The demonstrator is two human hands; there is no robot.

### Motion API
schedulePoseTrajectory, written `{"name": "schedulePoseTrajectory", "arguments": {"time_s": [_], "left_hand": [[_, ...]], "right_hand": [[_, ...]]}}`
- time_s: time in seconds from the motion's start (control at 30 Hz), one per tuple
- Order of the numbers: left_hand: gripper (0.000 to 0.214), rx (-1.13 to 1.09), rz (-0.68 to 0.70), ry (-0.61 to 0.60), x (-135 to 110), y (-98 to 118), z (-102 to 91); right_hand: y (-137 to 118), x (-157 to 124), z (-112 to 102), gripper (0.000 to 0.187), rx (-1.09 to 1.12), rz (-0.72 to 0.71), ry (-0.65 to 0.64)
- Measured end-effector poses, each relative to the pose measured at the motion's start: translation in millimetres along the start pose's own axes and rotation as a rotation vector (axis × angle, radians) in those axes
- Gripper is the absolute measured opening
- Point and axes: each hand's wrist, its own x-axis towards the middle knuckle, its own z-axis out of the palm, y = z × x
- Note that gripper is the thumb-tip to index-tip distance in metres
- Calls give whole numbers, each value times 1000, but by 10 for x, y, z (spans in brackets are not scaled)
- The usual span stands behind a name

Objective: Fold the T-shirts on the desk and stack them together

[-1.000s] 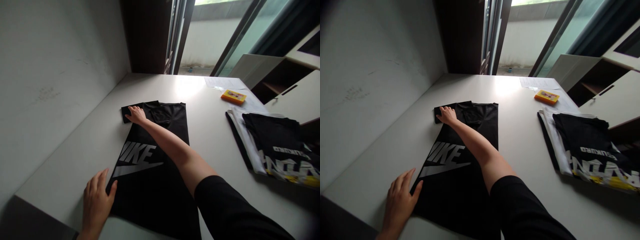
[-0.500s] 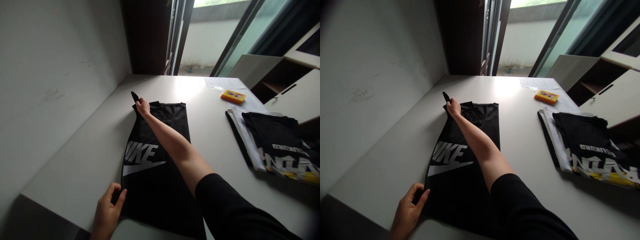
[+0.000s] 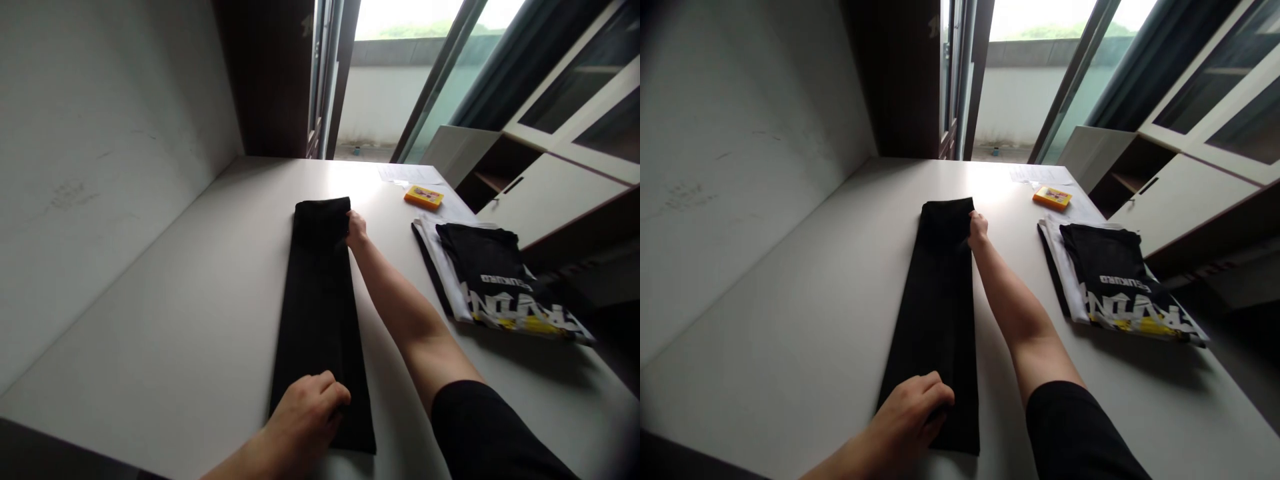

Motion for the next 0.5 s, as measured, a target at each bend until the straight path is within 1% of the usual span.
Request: {"name": "schedulePoseTrajectory", "arguments": {"time_s": [0.07,0.13,0.2,0.3,0.37,0.4,0.43,0.5], "left_hand": [[47,66,-32,-56,18,-5,68],[48,109,-11,-71,5,-25,115],[46,105,35,-71,-18,-50,151],[39,68,79,-68,-42,-71,173],[37,41,81,-88,-39,-69,132],[37,25,75,-108,-30,-63,86],[38,10,61,-129,-16,-56,25],[38,0,20,-159,20,-41,-128]], "right_hand": [[113,28,-196,15,-99,13,58],[193,50,-323,12,-165,-12,97],[236,70,-389,11,-196,-41,108],[250,95,-416,14,-259,-99,146],[252,104,-416,19,-284,-158,168],[255,107,-418,21,-285,-180,159],[260,108,-421,24,-278,-186,132],[265,110,-436,28,-275,-154,47]]}}
